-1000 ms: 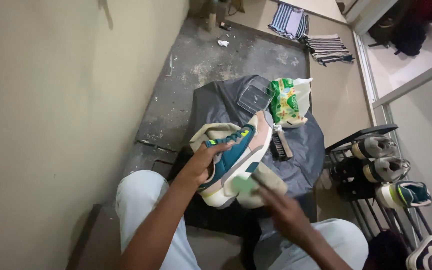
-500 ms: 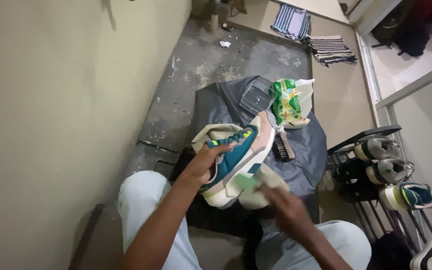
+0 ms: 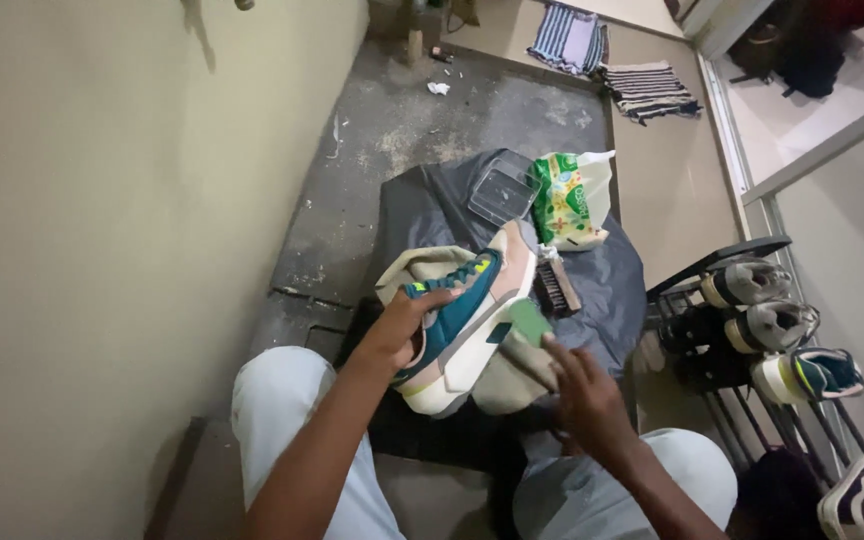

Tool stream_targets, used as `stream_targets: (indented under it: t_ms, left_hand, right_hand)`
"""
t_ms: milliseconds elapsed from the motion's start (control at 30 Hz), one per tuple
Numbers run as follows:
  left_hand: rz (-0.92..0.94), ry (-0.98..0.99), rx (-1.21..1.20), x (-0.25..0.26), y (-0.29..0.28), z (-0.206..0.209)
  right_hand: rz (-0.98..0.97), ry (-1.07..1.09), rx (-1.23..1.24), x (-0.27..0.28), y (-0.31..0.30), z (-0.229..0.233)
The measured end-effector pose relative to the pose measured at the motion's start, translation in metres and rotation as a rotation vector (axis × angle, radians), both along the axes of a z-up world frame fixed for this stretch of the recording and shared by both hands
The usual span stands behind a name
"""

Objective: The person cleans a teal and white sneaker using a cloth and a green brush. They wipe the upper and sides, then flip the shoe to scrub the sole with the brush and a wipe.

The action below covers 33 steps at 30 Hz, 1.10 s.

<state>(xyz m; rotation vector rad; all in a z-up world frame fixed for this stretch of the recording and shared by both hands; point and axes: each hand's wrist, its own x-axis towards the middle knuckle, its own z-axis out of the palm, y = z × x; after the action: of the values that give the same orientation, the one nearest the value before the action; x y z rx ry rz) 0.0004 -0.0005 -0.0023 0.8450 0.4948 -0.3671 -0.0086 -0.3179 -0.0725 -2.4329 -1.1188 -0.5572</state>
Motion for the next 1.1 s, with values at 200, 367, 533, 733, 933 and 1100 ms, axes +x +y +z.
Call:
stream_targets:
  t_ms: [200,367,533,733,933,1100]
  left_hand:
    - [0.049,0.003,0.004,0.002,-0.005,-0.004]
    - [0.076,0.043,0.01,0.001,-0.009,-0.004]
    - [0.165,0.07,0.002,0.002,-0.014,-0.003]
    - [0.15,0.116,0.069,0.001,-0.019,-0.002]
    - [0.249,0.089,0.021,0.005,-0.022,-0.003]
    - [0.281,0.054,0.015,0.002,-0.029,-0.007]
  right_hand:
    - [0.269,0.073,-0.214,-0.029,0.01,-0.003]
    - [-0.008,0.147,-0.046,-0.022,0.012,-0.011]
    - [0.067,0.249,-0.126,-0.053,0.022,-0.029]
    - [-0.146,0.346,0.076,-0.043,0.038,-0.015]
    - [-0.07,0.266,-0.031,-0.073,0.049,-0.053]
    - [-0.176,0.241,0.186,-0.049,0.073,-0.009]
